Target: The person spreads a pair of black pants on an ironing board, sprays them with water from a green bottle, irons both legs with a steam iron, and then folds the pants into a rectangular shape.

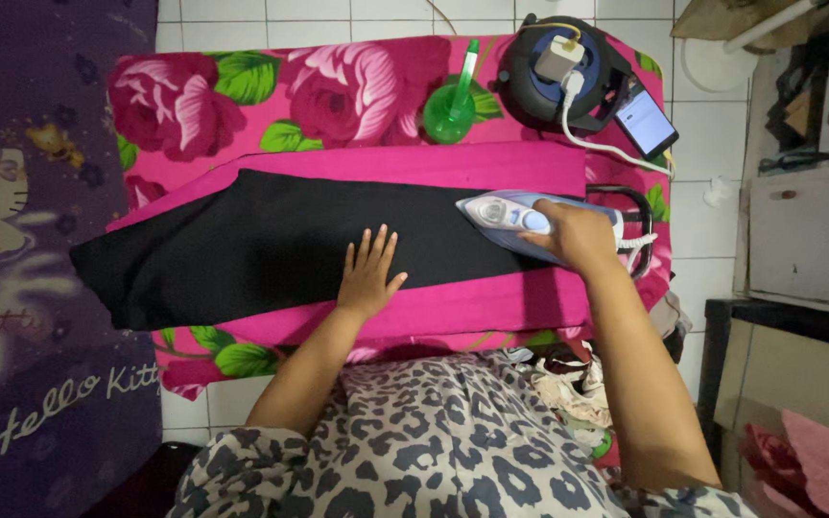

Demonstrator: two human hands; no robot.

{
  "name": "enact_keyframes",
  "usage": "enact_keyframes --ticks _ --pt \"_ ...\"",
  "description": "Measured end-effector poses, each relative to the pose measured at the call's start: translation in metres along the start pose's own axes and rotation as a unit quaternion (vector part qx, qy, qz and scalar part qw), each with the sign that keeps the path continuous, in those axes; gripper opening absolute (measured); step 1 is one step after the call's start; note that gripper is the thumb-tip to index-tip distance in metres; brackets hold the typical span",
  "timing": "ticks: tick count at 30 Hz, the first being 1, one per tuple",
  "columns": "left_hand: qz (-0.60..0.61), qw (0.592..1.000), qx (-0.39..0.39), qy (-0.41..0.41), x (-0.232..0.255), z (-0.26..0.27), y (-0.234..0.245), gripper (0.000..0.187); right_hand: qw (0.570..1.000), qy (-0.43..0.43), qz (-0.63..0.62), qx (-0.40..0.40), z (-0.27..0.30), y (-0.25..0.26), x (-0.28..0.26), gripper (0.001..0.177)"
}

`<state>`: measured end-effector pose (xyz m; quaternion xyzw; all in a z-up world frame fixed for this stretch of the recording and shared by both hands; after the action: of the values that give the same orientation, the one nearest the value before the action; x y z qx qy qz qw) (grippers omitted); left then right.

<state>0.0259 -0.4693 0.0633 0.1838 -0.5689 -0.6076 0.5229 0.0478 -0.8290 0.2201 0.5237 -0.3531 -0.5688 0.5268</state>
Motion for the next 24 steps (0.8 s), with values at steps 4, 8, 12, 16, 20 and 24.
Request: enact_keyframes --ticks 4,8,12,16,20,24 --pt "0.002 1.000 -0.016 0.009 0.001 -0.002 0.000 0.086 0.998 -0.055 -0.022 -0.031 -0.010 0.005 -0.004 0.048" --pt "0.000 1.000 0.012 -0.001 0.000 -0.001 -0.002 0.086 0.998 -0.051 -0.033 -0.027 -0.007 0.007 -0.005 0.049" --pt "0.001 1.000 0.010 0.004 -0.001 -0.002 -0.003 0.087 0.999 -0.043 -0.006 -0.031 -0.010 0.002 0.003 0.050" --pt "-0.013 1.000 0.023 0.000 0.001 0.000 -0.002 0.087 0.997 -0.075 -0.007 -0.029 -0.012 -0.001 0.006 0.051" --pt "0.012 1.000 0.011 -0.016 -0.003 0.001 -0.002 0.089 0.995 -0.068 -0.065 -0.034 -0.005 0.007 -0.004 0.052" --pt "0.056 0.997 0.041 -0.047 -0.012 0.005 -0.005 0.084 0.997 -0.050 -0.046 -0.038 -0.006 0.001 -0.051 0.054"
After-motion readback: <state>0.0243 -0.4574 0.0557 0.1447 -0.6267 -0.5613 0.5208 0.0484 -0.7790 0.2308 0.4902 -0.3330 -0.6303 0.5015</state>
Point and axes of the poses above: each hand's wrist, its own z-axis away from the middle knuckle, its own y-axis out of the back of the hand, x = y × z, the point moved 3 cm from there along -z, towards the middle knuckle, and after that the axes turned 7 degrees about -x, right-handed, at the moved point
